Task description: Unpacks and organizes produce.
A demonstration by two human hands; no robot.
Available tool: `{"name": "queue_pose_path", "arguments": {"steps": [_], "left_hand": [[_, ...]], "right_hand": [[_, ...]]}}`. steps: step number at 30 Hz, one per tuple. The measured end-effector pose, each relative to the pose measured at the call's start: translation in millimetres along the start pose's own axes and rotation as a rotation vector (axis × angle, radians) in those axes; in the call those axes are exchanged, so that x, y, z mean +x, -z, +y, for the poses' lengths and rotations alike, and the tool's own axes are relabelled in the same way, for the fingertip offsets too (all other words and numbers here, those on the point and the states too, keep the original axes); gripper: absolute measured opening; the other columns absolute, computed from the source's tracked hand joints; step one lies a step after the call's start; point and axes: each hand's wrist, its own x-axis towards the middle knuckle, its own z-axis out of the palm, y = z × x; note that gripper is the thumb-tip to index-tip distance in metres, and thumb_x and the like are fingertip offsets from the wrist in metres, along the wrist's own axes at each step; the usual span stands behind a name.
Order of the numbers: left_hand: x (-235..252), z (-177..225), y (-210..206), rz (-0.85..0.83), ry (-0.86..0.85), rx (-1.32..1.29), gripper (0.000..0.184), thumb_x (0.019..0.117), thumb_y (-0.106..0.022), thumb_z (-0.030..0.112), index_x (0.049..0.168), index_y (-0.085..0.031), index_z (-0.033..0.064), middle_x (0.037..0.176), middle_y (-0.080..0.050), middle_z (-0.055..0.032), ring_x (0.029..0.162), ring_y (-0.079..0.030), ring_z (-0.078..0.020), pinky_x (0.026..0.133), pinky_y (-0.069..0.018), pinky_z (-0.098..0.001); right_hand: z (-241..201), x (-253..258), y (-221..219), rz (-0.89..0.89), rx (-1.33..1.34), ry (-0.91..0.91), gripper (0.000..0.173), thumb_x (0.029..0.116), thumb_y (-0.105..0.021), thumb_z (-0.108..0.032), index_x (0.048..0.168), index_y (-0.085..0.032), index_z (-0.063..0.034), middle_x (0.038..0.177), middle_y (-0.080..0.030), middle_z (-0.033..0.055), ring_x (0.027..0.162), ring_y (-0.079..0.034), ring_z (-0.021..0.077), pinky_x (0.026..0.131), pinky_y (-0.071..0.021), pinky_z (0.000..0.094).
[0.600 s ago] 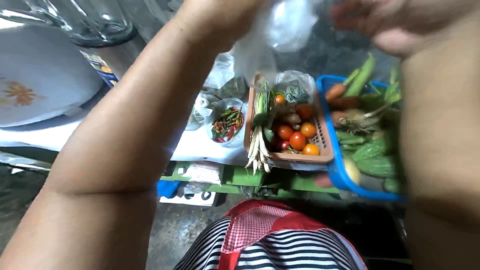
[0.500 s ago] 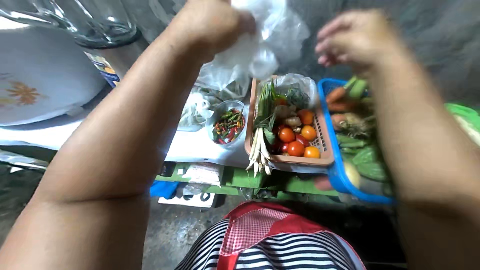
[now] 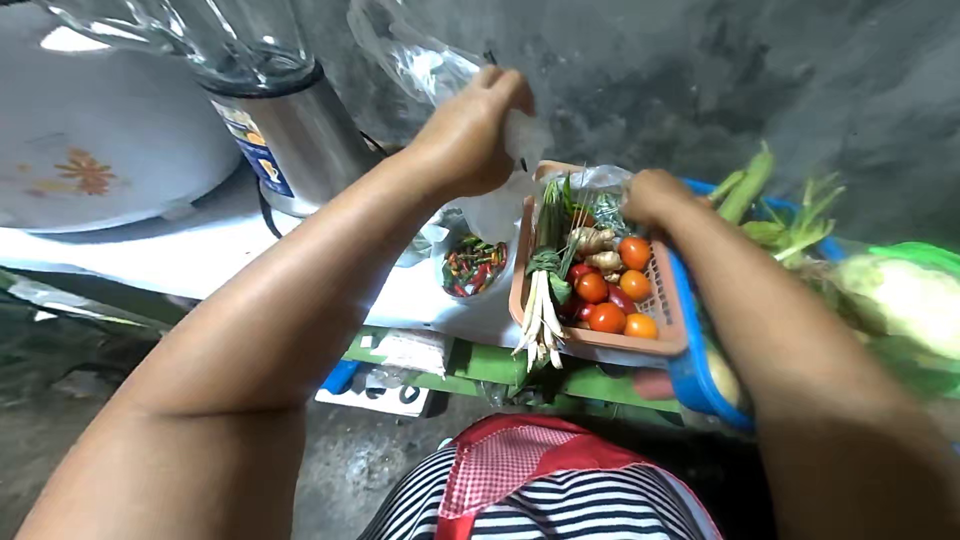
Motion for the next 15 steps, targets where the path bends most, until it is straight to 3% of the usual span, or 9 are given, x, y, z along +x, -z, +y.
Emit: {"name": "queue_pose_path", "arguments": {"steps": [1,3,5,6,8,9,11,13,15], "left_hand": [[3,0,-5,-0.015,-0.042,0.009,0.053,0.0819,-0.068,-0.008,0.132,-0.061,0.0104,0.137,-0.057,-0.0203,0.120,-0.061,-0.0403,0.096,-0.0500,-0.0617],[12,0,-16,-0.045,-0.117,0.054,0.043,0.0852,-0.063,-0.006,0.123,-0.071,0.0131,0.127,-0.065,-0.0175,0.114,-0.064,-0.0398,0.092,-0.0502,-0.0645],[22,5,-25,-0.115,-0.105,0.090,0.023,0.0926,-0.065,0.014,0.114,-0.074,0.0114,0.118,-0.067,-0.0167,0.112,-0.064,-0.0394,0.089,-0.0500,-0.0649],[27,10,-29,-0.161,-0.064,0.104,0.028,0.0951,-0.065,0.031,0.111,-0.074,0.0100,0.118,-0.066,-0.0171,0.114,-0.062,-0.0395,0.089,-0.0491,-0.0652],[35,21,-35,-0.227,0.024,0.139,0.060,0.0948,-0.056,0.063,0.104,-0.073,0.0074,0.121,-0.064,-0.0188,0.118,-0.060,-0.0402,0.090,-0.0479,-0.0660],[40,25,-39,-0.226,0.035,0.142,0.067,0.0947,-0.052,0.069,0.101,-0.073,0.0058,0.119,-0.065,-0.0196,0.118,-0.061,-0.0407,0.091,-0.0479,-0.0660],[49,32,-46,-0.197,0.001,0.113,0.057,0.0986,-0.055,0.059,0.104,-0.073,0.0054,0.118,-0.066,-0.0195,0.118,-0.061,-0.0404,0.092,-0.0478,-0.0653],[57,38,-53,-0.174,-0.084,0.052,0.037,0.0995,-0.063,0.041,0.117,-0.070,0.0095,0.120,-0.068,-0.0182,0.117,-0.063,-0.0398,0.093,-0.0488,-0.0645],[65,46,-58,-0.203,-0.156,0.018,0.035,0.0989,-0.065,0.035,0.128,-0.070,0.0168,0.128,-0.066,-0.0151,0.120,-0.062,-0.0363,0.097,-0.0490,-0.0627]], "right_hand": [[2,2,-1,0.000,-0.008,0.011,0.027,0.0985,-0.063,-0.020,0.112,-0.070,0.0025,0.120,-0.066,0.0306,0.117,-0.061,0.0505,0.090,-0.0467,0.0734],[0,2,-6,0.008,-0.041,0.010,0.026,0.0965,-0.066,-0.021,0.113,-0.072,-0.0013,0.120,-0.067,0.0283,0.115,-0.062,0.0495,0.089,-0.0478,0.0737],[-4,-1,-7,0.023,-0.086,0.001,0.024,0.0988,-0.061,-0.020,0.109,-0.072,-0.0007,0.117,-0.068,0.0275,0.113,-0.064,0.0486,0.085,-0.0498,0.0719],[-4,-2,-4,0.029,-0.080,0.002,0.024,0.0995,-0.059,-0.020,0.108,-0.071,-0.0003,0.117,-0.068,0.0275,0.113,-0.064,0.0484,0.085,-0.0499,0.0714],[0,-5,5,0.054,-0.015,0.045,0.026,0.1010,-0.057,-0.020,0.107,-0.071,0.0007,0.115,-0.068,0.0278,0.113,-0.063,0.0486,0.087,-0.0487,0.0719],[4,-7,10,0.083,0.025,0.074,0.025,0.1008,-0.057,-0.020,0.105,-0.071,0.0010,0.113,-0.068,0.0275,0.111,-0.064,0.0484,0.087,-0.0482,0.0718],[9,-16,21,0.157,0.108,0.122,0.023,0.1005,-0.059,-0.019,0.105,-0.070,0.0007,0.108,-0.069,0.0262,0.109,-0.065,0.0466,0.087,-0.0482,0.0703],[10,-29,29,0.244,0.199,0.187,0.019,0.0985,-0.062,-0.016,0.104,-0.071,-0.0004,0.102,-0.070,0.0233,0.101,-0.067,0.0430,0.085,-0.0501,0.0673],[7,-49,39,0.297,0.262,0.255,0.017,0.0984,-0.062,-0.014,0.105,-0.070,-0.0011,0.098,-0.071,0.0201,0.095,-0.068,0.0379,0.083,-0.0516,0.0625]]}}
